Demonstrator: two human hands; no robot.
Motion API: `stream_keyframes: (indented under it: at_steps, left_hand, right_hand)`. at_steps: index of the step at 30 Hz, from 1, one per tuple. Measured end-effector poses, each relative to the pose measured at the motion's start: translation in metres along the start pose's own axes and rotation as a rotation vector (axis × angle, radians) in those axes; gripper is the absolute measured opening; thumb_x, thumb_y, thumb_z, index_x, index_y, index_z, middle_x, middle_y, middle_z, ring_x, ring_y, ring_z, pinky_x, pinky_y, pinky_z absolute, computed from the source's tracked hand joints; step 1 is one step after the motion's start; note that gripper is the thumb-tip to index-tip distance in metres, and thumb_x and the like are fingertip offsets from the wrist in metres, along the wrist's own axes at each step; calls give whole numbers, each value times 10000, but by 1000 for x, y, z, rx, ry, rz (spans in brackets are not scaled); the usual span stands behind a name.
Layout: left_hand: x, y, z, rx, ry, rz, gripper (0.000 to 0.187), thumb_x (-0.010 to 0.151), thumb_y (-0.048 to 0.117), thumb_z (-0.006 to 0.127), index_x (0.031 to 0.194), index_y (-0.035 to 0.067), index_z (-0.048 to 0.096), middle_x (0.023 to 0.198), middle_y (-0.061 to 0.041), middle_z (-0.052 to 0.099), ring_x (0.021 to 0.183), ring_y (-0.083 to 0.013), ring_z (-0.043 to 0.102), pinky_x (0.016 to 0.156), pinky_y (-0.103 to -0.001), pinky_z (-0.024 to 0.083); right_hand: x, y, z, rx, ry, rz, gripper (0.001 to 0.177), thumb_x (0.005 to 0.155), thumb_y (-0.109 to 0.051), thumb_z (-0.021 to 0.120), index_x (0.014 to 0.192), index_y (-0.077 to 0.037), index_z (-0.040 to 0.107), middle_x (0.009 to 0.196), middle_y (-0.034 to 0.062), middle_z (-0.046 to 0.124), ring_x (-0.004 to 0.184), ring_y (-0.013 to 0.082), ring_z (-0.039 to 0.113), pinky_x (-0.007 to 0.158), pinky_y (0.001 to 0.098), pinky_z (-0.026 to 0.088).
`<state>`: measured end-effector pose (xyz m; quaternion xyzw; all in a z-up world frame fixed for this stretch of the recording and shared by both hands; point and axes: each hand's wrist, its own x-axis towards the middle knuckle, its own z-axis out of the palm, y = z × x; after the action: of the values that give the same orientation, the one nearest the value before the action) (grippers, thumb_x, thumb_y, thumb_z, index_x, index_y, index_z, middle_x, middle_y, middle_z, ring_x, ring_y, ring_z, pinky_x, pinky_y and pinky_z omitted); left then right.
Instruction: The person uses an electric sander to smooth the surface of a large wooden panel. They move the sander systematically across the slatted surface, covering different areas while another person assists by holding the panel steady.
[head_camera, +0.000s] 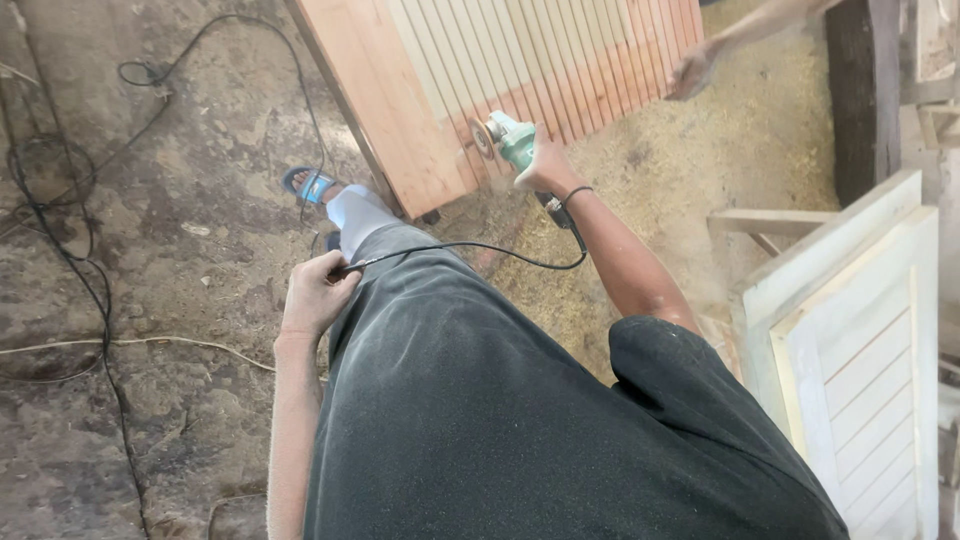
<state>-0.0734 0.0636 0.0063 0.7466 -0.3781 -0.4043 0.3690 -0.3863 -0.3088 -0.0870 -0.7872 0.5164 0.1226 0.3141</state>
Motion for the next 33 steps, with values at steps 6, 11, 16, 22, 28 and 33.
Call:
stream_keyframes:
  at_steps: [6,11,16,22,28,33]
  left_hand:
    - [-25,1,13,-13,-33,44,197,854,153,758,846,-21,667,746,-166,679,657,-234,672,645,-354,518]
    - [-38,-4,5,27,-20,-3,269,866,194,786,810,-33,652,689,-167,654,594,-232,618,604,-369,479]
    - [-45,-22,-2,-59,94,-106,300,865,210,800,785,-30,640,620,-111,573,574,-139,504,560,-340,434]
    - [-53,-46,-17,-130,160,-182,342,852,244,817,722,-7,624,571,-16,513,548,-86,425,518,-280,363]
    - [-39,-63,-44,-139,317,-244,342,861,247,809,736,-7,617,562,-3,464,546,-76,397,509,-278,339]
    - [7,-65,-59,-205,391,-290,361,895,266,795,739,-2,610,573,11,427,564,-67,365,510,-278,309]
  right_hand:
    - [-70,20,10,60,-10,37,953,539,-185,838,1364,1,399,1093,245,681,1042,420,679,893,444,559]
    - [-98,21,10,-66,-40,122,900,546,-192,849,1345,-22,470,1116,222,672,1057,400,671,902,441,548]
    - [-79,-2,5,35,46,24,917,476,-211,916,1276,3,522,1133,197,677,1089,360,658,934,417,532]
    - [-1,-53,-10,69,86,17,930,518,-227,887,1340,-21,503,1136,169,678,1074,325,664,922,401,537]
    - [121,-120,-38,189,150,-64,913,511,-206,900,1301,-18,483,1145,152,672,1066,294,682,903,382,565]
    - [217,-176,-65,175,196,-93,918,506,-203,918,1299,-26,491,1148,158,678,1068,310,680,900,387,573]
